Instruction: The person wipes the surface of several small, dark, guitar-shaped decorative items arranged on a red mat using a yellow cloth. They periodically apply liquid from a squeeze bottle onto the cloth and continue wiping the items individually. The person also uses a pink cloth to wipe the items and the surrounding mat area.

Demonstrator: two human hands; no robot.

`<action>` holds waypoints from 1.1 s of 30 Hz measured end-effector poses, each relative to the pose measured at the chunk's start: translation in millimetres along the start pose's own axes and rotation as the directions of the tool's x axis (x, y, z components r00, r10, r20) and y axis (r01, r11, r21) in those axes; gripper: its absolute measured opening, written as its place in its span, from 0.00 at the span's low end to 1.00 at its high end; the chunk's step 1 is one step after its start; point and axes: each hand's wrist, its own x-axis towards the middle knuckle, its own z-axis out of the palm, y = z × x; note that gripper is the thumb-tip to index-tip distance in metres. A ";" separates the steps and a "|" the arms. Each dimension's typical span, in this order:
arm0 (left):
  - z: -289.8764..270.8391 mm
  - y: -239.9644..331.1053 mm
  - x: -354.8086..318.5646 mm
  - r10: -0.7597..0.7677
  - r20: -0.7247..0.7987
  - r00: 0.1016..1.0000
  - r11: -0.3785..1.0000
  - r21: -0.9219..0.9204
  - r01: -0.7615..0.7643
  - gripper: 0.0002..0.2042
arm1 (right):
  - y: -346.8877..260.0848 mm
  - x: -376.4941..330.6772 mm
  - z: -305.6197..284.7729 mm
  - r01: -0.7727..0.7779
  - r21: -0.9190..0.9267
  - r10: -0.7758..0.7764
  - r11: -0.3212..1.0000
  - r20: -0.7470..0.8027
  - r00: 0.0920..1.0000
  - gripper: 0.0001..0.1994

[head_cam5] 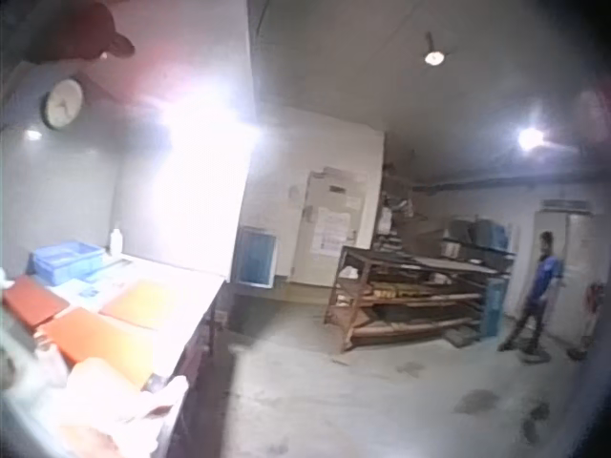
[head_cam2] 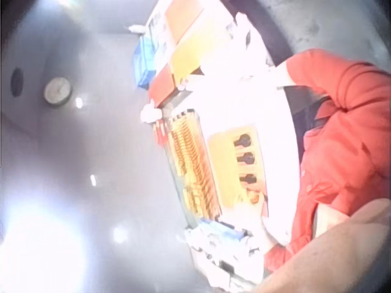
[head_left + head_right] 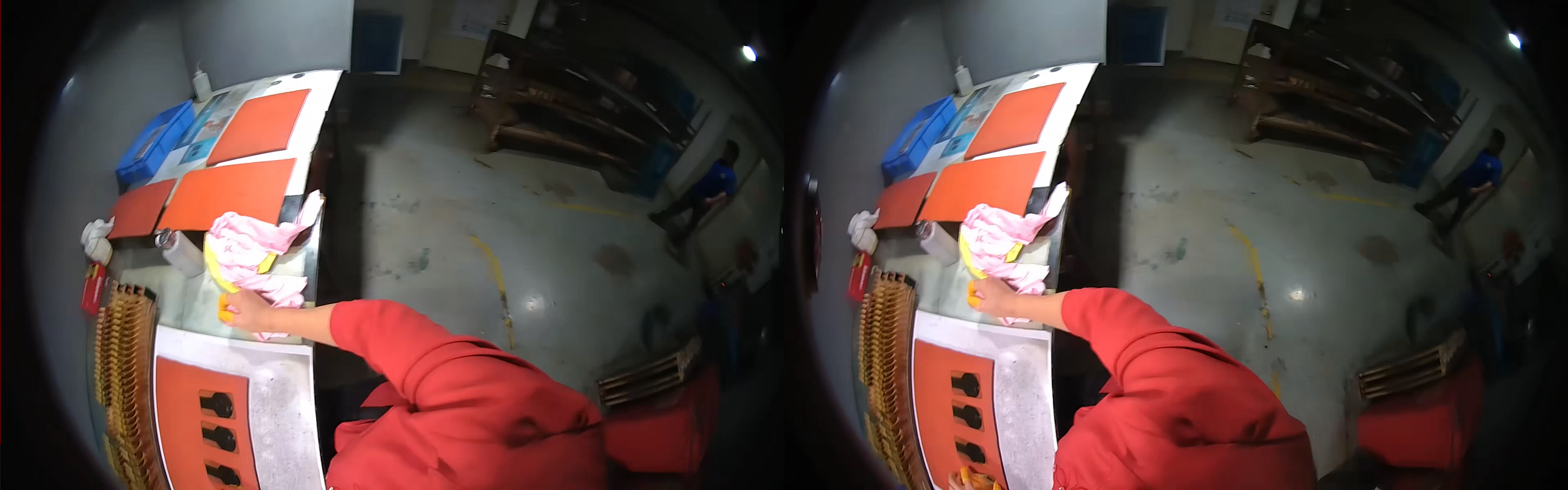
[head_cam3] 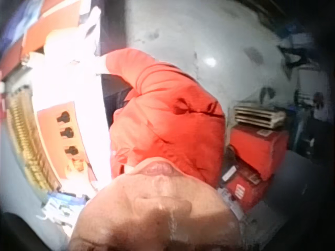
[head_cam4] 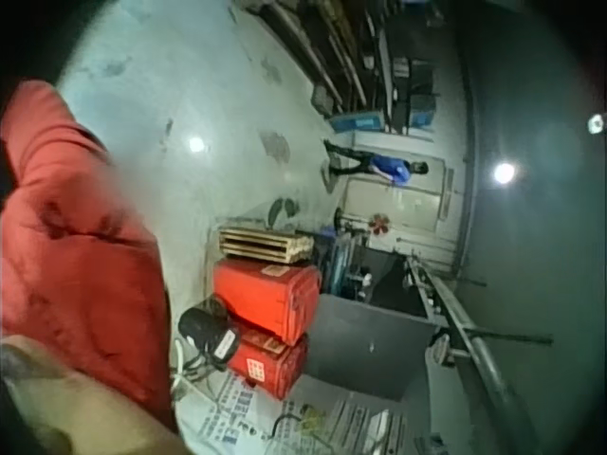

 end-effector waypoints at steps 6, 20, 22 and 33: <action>-23.4 -3.1 -14.0 -0.171 0.008 0.985 0.983 -0.065 0.171 0.37 | 50.7 -9.6 22.6 -0.114 0.327 0.107 0.938 0.038 0.994 0.11; 3.4 -34.3 -52.2 -0.291 0.149 0.945 0.903 -0.282 0.323 0.47 | 21.1 -1.8 -34.2 -0.185 0.354 0.171 0.917 0.071 0.983 0.03; -0.1 -51.6 -57.6 -0.251 0.192 0.949 0.906 -0.297 0.300 0.47 | 16.3 -2.6 -35.4 -0.189 0.336 0.174 0.923 0.073 0.982 0.03; -33.0 -33.5 -45.3 -0.138 0.225 0.965 0.990 0.011 0.139 0.25 | 11.7 -13.4 -37.0 -0.143 0.218 0.146 0.965 0.003 0.989 0.05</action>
